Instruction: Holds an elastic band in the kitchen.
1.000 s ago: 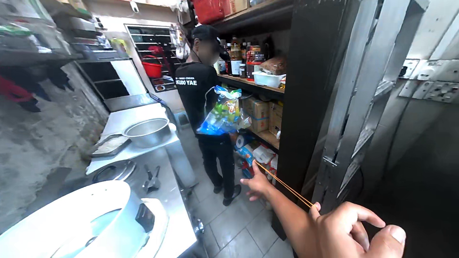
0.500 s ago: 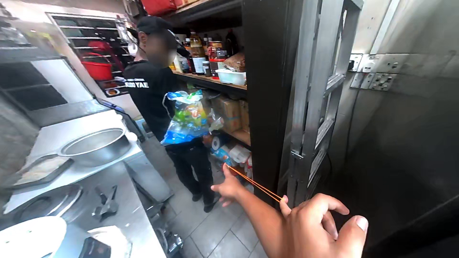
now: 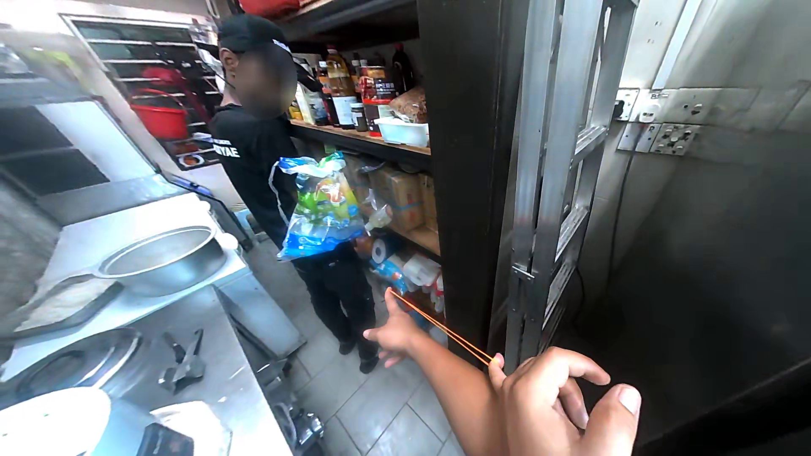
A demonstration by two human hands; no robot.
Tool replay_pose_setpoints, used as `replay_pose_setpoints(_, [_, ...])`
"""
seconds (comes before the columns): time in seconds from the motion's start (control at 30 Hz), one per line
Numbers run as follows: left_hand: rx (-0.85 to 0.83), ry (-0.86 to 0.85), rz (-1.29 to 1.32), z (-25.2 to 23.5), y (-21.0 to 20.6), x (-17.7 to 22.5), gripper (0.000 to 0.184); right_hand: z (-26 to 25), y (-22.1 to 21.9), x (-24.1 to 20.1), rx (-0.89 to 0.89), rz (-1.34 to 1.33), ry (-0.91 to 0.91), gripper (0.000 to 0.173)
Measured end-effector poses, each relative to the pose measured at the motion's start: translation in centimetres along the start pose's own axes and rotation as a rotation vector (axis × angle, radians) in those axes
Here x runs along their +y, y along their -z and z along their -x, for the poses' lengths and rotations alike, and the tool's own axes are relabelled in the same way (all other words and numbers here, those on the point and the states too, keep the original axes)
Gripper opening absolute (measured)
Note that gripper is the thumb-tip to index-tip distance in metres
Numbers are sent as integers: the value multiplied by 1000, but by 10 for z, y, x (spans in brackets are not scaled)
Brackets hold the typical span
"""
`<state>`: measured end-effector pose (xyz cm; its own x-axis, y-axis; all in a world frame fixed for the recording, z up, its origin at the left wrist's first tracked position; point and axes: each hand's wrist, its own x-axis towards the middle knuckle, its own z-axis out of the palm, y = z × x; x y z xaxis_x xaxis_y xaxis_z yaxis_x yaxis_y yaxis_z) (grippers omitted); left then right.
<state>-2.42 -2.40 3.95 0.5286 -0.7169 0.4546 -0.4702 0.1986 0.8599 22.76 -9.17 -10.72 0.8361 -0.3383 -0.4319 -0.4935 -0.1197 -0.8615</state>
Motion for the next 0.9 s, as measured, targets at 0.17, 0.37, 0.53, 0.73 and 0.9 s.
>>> replay_pose_setpoints(0.17, [9,3,88,1,6,1,20,11,3,-7,-2,35,-7,110])
replay_pose_setpoints(0.37, [12,2,117,1,8,0,18,1,-2,-6,14,-13,0,113])
replay_pose_setpoints(0.53, [-10,19,97,2,7,0,20,-8,-6,0,-8,-29,2,114])
replay_pose_setpoints(0.73, [-34,25,47,6,5,0,22,-11,-6,7,-3,-39,8,114])
replay_pose_setpoints(0.9, [-47,26,14,7,4,0,22,2,-8,-2,-29,-40,-11,112])
